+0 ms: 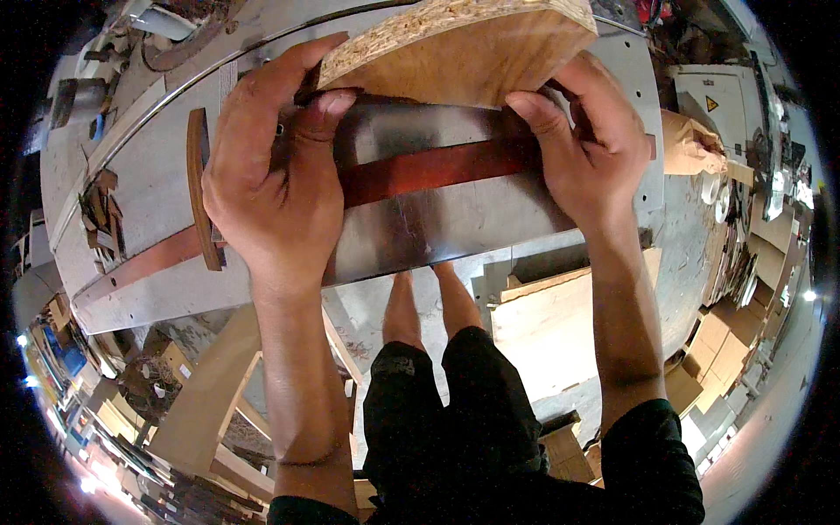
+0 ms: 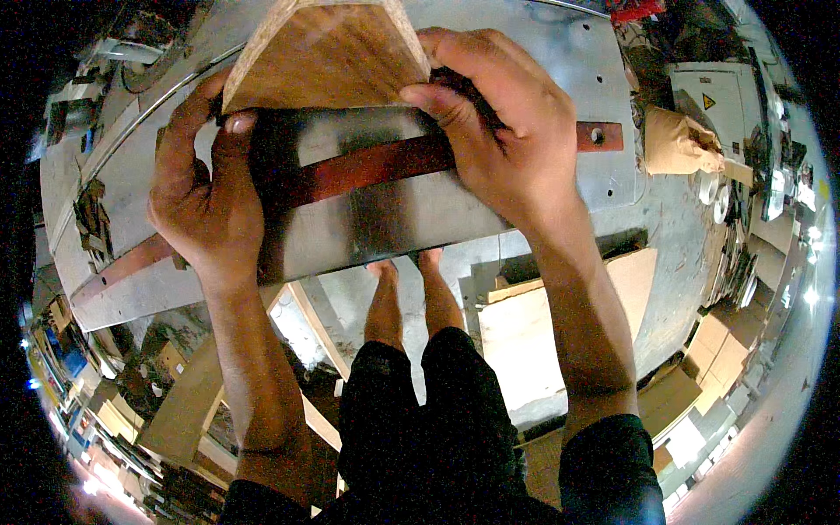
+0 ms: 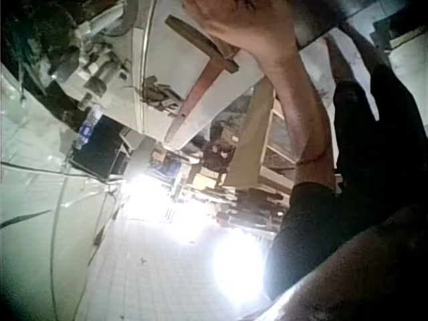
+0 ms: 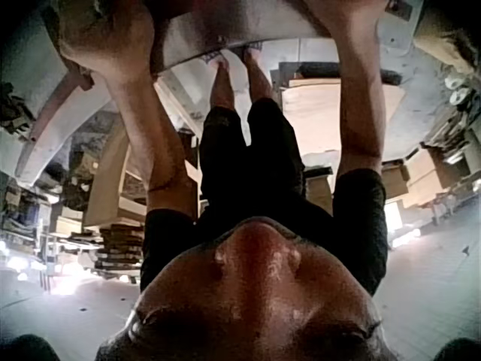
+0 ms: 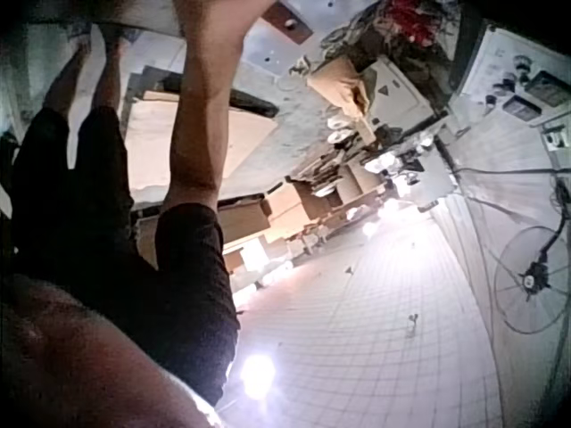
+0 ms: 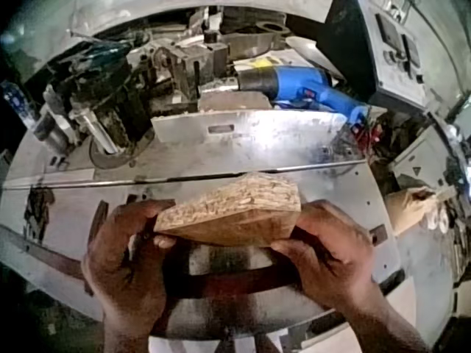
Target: The person applies adhesive strips to the edges of triangular wood pieces, using a heat gun to bond the material and then pressing it by hand.
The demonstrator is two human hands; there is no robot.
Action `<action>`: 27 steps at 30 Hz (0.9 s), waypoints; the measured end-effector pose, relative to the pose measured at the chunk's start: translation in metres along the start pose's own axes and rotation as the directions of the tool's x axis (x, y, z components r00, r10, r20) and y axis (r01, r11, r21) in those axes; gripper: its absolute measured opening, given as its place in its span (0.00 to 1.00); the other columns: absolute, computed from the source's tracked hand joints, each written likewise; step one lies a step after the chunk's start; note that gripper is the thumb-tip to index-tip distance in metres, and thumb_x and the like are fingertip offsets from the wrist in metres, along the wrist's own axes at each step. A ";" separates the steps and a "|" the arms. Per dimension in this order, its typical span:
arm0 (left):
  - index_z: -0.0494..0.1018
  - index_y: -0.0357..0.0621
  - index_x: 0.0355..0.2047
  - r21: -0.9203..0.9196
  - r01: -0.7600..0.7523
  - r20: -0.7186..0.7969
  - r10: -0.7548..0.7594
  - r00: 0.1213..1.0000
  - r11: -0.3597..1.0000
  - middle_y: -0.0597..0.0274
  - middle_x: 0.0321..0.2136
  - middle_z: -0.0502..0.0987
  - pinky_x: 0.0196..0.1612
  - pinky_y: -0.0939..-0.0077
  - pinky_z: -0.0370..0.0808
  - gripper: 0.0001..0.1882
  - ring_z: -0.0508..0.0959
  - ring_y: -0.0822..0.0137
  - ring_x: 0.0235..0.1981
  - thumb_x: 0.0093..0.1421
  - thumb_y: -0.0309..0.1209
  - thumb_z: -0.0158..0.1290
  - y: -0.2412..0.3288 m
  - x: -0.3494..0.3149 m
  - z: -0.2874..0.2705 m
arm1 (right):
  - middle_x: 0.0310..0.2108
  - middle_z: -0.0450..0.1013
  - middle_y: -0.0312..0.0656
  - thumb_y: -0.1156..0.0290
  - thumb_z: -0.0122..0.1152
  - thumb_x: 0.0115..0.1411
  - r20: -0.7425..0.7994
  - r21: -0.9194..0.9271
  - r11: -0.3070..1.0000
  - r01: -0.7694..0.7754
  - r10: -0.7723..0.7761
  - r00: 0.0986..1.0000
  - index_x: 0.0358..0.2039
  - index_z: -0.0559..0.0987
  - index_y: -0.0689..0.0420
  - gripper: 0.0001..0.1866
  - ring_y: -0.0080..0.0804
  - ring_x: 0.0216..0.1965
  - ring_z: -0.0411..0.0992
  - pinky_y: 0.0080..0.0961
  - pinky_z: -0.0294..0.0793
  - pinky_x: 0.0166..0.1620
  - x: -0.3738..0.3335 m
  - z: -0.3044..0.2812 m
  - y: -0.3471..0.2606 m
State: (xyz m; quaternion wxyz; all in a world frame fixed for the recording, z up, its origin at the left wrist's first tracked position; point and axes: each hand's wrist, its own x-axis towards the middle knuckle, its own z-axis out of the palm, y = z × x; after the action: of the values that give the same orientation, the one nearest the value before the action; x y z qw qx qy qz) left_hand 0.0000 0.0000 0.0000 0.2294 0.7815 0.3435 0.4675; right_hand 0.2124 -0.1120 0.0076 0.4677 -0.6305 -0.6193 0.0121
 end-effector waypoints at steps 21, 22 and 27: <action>0.85 0.47 0.44 0.112 -0.068 0.001 0.069 0.998 0.991 0.61 0.40 0.84 0.47 0.68 0.73 0.15 0.78 0.58 0.41 0.57 0.18 0.59 -0.002 0.000 -0.002 | 0.38 0.80 0.48 0.78 0.75 0.54 0.058 0.065 0.996 0.061 -0.065 0.996 0.42 0.79 0.62 0.16 0.43 0.36 0.78 0.31 0.77 0.39 0.002 0.001 0.008; 0.85 0.47 0.44 0.120 -0.066 0.007 0.065 0.998 0.991 0.61 0.40 0.84 0.47 0.67 0.73 0.16 0.78 0.58 0.41 0.57 0.18 0.60 -0.002 0.000 -0.001 | 0.38 0.80 0.48 0.78 0.75 0.54 0.058 0.053 0.997 0.060 -0.063 0.996 0.42 0.80 0.62 0.16 0.43 0.36 0.78 0.31 0.77 0.40 0.002 0.000 0.009; 0.85 0.48 0.45 0.165 -0.057 0.018 0.055 0.998 0.985 0.61 0.40 0.84 0.47 0.67 0.73 0.17 0.78 0.58 0.41 0.57 0.18 0.59 -0.001 0.003 0.001 | 0.38 0.81 0.47 0.78 0.75 0.53 0.086 0.023 1.000 0.016 -0.018 0.996 0.42 0.80 0.61 0.16 0.44 0.37 0.78 0.33 0.77 0.41 0.001 -0.001 0.006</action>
State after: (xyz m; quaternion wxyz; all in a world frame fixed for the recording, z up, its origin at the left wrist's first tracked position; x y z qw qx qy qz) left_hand 0.0014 0.0024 0.0006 0.1528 0.8103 0.3576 0.4384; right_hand 0.2181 -0.1104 0.0052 0.4477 -0.6188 -0.6441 0.0420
